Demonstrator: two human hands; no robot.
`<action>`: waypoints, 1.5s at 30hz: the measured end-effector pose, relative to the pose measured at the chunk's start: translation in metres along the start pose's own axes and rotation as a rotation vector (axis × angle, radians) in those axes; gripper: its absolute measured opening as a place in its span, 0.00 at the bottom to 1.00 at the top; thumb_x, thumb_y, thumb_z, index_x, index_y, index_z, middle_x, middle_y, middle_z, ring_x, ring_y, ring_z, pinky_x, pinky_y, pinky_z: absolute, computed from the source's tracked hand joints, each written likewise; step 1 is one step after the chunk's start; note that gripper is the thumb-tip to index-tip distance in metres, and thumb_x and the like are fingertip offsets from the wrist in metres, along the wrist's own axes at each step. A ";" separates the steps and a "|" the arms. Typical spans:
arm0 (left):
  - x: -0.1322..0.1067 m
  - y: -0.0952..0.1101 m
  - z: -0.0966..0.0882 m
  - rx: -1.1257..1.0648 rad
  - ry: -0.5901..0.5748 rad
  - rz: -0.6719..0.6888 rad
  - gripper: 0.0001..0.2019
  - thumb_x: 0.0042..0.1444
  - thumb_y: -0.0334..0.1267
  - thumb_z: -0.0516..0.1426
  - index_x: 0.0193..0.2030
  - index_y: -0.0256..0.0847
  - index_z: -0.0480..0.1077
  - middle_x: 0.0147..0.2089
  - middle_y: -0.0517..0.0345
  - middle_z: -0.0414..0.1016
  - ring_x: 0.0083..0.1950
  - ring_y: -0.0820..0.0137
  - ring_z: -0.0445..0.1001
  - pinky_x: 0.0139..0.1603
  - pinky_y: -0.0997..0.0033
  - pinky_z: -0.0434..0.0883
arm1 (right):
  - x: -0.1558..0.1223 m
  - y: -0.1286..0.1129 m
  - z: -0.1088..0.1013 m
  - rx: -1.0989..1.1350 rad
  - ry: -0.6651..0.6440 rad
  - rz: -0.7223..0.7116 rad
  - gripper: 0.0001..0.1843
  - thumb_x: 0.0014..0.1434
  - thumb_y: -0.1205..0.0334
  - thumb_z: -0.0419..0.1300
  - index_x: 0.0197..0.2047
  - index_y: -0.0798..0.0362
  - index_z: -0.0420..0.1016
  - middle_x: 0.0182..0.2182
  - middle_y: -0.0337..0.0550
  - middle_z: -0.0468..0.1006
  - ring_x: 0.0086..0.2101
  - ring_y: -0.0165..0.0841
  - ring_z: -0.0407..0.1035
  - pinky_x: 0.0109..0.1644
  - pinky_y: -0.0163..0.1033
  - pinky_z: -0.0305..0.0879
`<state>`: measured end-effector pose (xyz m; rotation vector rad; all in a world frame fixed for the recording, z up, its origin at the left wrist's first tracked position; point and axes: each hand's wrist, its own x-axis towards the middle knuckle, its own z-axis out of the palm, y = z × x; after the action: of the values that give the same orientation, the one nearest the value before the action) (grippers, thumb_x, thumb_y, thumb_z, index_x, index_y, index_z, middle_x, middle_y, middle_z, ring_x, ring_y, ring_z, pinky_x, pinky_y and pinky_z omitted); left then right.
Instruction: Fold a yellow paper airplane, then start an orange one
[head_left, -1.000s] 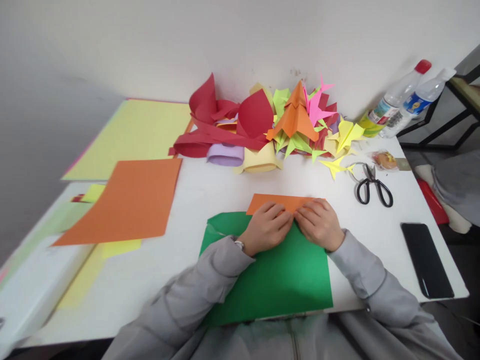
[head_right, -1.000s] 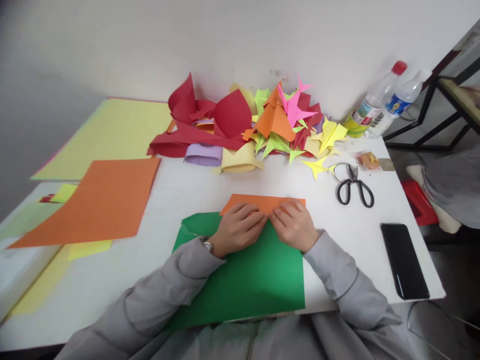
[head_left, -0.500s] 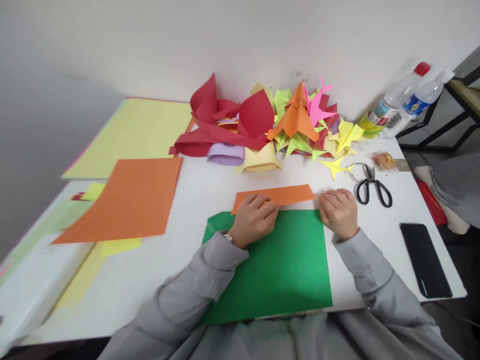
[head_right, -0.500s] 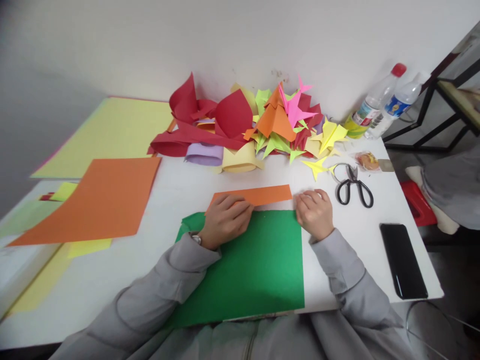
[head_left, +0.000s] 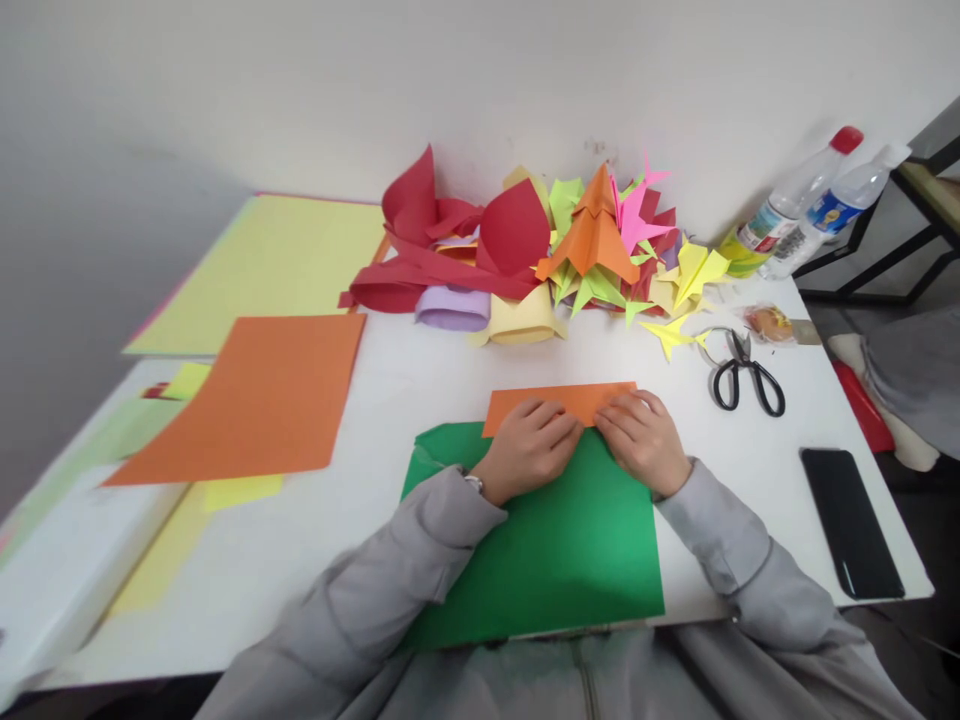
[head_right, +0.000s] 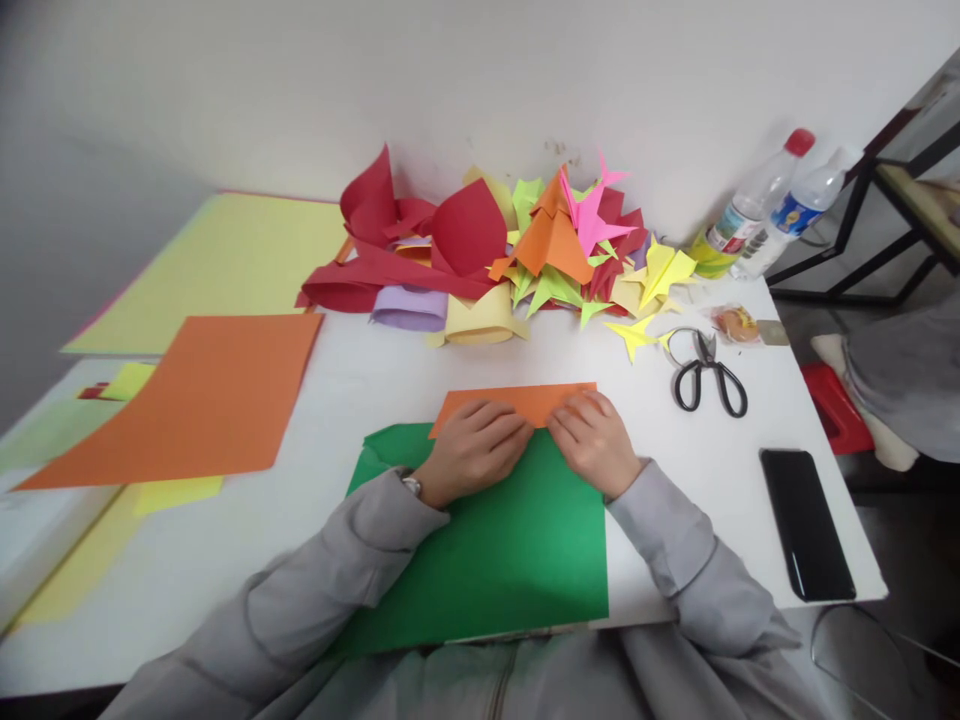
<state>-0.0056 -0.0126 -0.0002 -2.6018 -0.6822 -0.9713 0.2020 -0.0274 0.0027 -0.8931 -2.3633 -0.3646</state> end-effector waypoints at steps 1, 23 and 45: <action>0.000 0.001 0.001 -0.004 -0.006 0.003 0.05 0.62 0.27 0.55 0.36 0.39 0.69 0.32 0.57 0.76 0.37 0.68 0.71 0.35 0.64 0.66 | 0.000 0.000 0.001 0.002 0.000 -0.009 0.09 0.65 0.72 0.56 0.40 0.54 0.78 0.36 0.43 0.84 0.41 0.35 0.73 0.53 0.46 0.64; -0.005 -0.021 -0.010 0.111 0.005 -0.090 0.06 0.57 0.27 0.58 0.32 0.40 0.71 0.29 0.57 0.75 0.37 0.65 0.73 0.35 0.64 0.65 | -0.009 0.012 -0.008 -0.079 0.075 0.096 0.11 0.61 0.74 0.58 0.42 0.51 0.79 0.38 0.43 0.84 0.42 0.35 0.74 0.51 0.46 0.62; -0.014 -0.038 -0.017 0.182 0.012 -0.113 0.07 0.55 0.26 0.57 0.30 0.41 0.71 0.30 0.56 0.75 0.38 0.65 0.73 0.34 0.63 0.65 | -0.014 0.022 -0.012 -0.125 0.119 0.140 0.14 0.59 0.75 0.58 0.44 0.51 0.78 0.38 0.42 0.84 0.43 0.36 0.74 0.48 0.45 0.62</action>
<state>-0.0437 0.0086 0.0064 -2.4195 -0.8798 -0.9100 0.2297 -0.0233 0.0047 -1.0591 -2.1743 -0.4992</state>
